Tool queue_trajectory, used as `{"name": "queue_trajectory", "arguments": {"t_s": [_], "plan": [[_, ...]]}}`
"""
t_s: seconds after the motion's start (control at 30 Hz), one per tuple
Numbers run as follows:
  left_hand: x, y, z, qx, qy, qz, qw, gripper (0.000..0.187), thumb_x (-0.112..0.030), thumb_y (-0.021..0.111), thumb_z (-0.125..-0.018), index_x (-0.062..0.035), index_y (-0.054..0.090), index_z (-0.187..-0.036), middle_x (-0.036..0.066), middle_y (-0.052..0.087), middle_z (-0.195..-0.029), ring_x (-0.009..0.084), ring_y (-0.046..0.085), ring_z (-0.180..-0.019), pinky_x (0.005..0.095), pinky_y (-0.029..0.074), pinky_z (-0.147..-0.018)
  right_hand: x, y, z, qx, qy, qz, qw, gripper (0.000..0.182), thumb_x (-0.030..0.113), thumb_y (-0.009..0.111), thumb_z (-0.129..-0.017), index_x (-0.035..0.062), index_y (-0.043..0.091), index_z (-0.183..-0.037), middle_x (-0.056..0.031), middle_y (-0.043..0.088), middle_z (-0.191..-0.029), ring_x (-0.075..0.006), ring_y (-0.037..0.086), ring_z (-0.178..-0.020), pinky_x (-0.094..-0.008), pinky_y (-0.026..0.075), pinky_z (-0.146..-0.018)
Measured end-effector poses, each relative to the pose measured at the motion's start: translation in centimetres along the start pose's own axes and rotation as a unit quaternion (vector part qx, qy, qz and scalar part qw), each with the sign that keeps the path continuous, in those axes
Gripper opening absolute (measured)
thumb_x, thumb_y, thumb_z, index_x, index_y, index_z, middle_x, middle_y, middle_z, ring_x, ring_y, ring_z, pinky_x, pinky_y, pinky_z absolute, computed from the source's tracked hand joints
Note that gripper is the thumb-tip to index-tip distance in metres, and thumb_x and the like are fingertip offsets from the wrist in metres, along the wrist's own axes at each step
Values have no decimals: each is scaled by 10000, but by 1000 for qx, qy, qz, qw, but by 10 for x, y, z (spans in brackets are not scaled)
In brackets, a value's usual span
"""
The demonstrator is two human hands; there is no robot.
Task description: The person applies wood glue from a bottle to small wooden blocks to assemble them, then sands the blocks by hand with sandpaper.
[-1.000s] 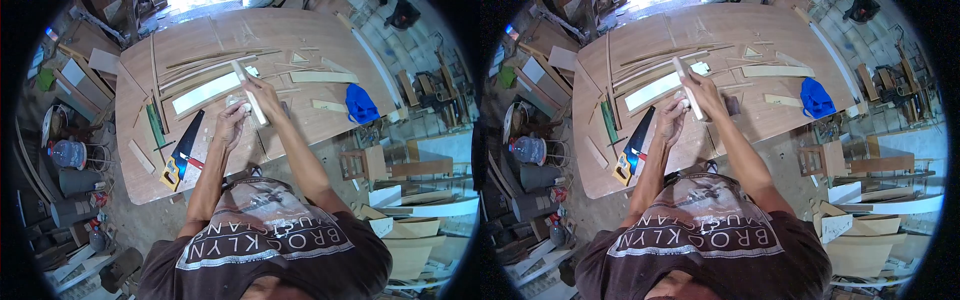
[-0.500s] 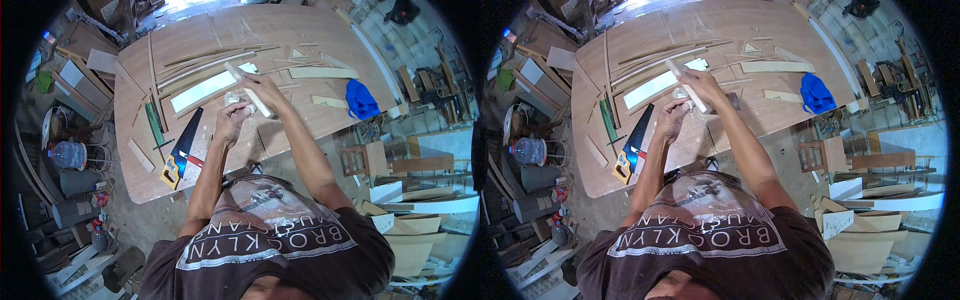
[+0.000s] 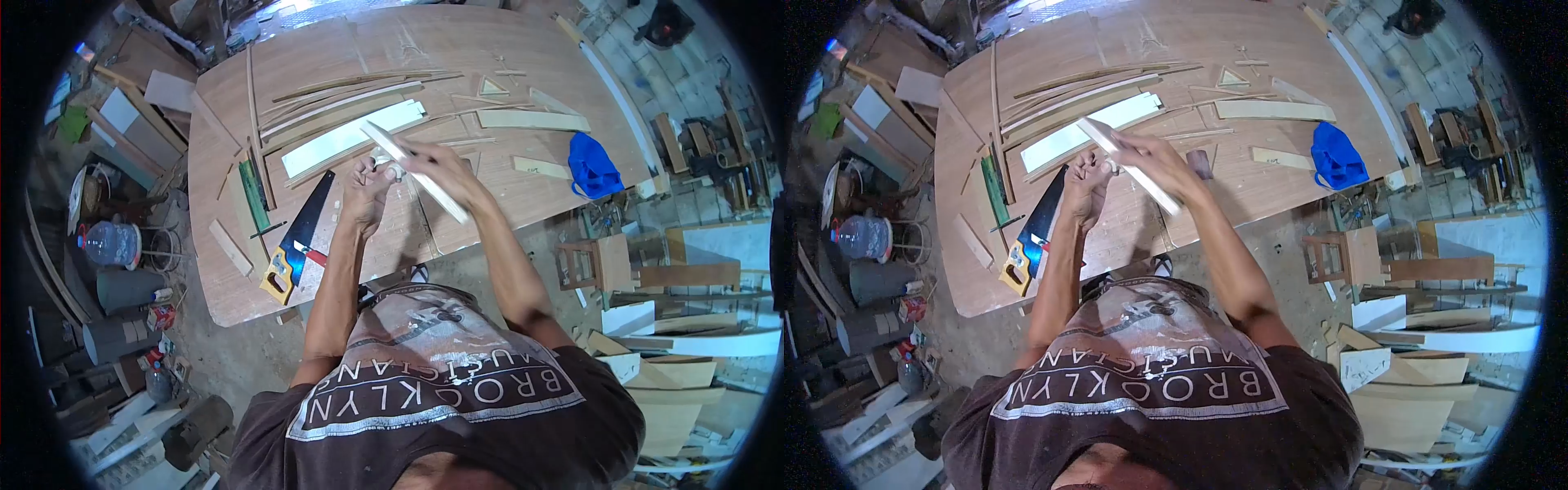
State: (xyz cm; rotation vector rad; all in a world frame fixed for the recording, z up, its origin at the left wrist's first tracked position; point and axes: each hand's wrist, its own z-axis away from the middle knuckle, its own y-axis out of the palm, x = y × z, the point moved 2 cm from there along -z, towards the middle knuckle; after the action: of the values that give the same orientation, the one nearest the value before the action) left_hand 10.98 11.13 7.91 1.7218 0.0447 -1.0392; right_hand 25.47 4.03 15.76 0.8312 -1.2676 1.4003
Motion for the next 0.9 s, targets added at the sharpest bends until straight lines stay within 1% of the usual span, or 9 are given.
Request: {"name": "queue_trajectory", "arguments": {"t_s": [0.1, 0.17, 0.27, 0.33, 0.43, 0.53, 0.6, 0.8, 0.9], "plan": [[-5, -2, 6, -63, -11, 48, 997, 265, 88, 641, -793, -25, 527, -1003, 136, 640, -1002, 193, 644, -883, 272, 520, -834, -24, -5, 24, -15, -59, 72, 996, 609, 353, 629, -826, 38, 489, -1327, -192, 544, -1264, -219, 563, -1049, -322, 437, -900], [-1, 8, 12, -95, -57, 69, 992, 395, 57, 637, -809, 29, 553, -1194, 146, 634, -1031, 190, 645, -876, 264, 536, -838, -29, -7, 32, -54, -8, -141, 989, 590, 312, 632, -831, 91, 469, -1354, -171, 514, -1302, -235, 526, -1116, -344, 430, -930], [6, 8, 10, -97, -94, 58, 989, 347, 37, 640, -817, 54, 580, -1158, 143, 638, -1023, 179, 641, -868, 269, 542, -809, -20, 9, 27, -119, -15, -124, 985, 566, 288, 635, -835, 115, 484, -1352, -138, 505, -1311, -249, 499, -1148, -362, 424, -947], [4, 13, 8, -110, -80, 7, 991, 316, 29, 636, -824, 71, 589, -1134, 143, 640, -1021, 175, 636, -874, 262, 535, -800, -21, 24, 23, -153, -77, -58, 983, 581, 300, 672, -805, 122, 510, -1334, -197, 503, -1265, -303, 515, -1121, -392, 433, -934], [14, 11, 11, -131, -44, -54, 989, 275, 18, 628, -836, 97, 603, -1098, 135, 645, -1008, 164, 625, -863, 243, 521, -772, -17, 34, 5, -338, -187, 212, 898, 601, 382, 701, -760, 76, 569, -1260, -301, 509, -1080, -394, 530, -1047, -428, 451, -866], [18, 23, 17, -149, -33, -54, 987, 275, 10, 622, -843, 102, 599, -1102, 120, 645, -987, 150, 609, -820, 226, 508, -740, -12, 11, -46, -320, -25, 146, 936, 623, 404, 664, -805, 54, 528, -1301, -249, 529, -1191, -307, 523, -1088, -340, 410, -920], [12, 24, 12, -166, -32, -34, 985, 288, 5, 619, -848, 100, 592, -1118, 113, 644, -976, 144, 600, -793, 220, 503, -728, 0, 0, -34, -240, 25, -134, 961, 651, 432, 651, -811, 32, 516, -1306, -225, 552, -1187, -279, 539, -1083, -324, 408, -935], [8, 34, 12, -177, -100, 60, 977, 314, -17, 589, -871, 90, 564, -1165, 111, 639, -990, 130, 597, -796, 223, 507, -734, -32, 48, 10, -294, -130, 74, 944, 643, 367, 707, -783, 143, 491, -1346, -201, 449, -1207, -279, 499, -1119, -375, 443, -922], [15, 19, 6, -184, -75, 36, 979, 316, -14, 602, -864, 95, 566, -1158, 97, 640, -976, 119, 581, -754, 224, 493, -690, -13, 35, -21, -265, -18, -25, 964, 610, 357, 661, -820, 33, 506, -1313, -210, 506, -1287, -267, 493, -1175, -326, 360, -996]]}}
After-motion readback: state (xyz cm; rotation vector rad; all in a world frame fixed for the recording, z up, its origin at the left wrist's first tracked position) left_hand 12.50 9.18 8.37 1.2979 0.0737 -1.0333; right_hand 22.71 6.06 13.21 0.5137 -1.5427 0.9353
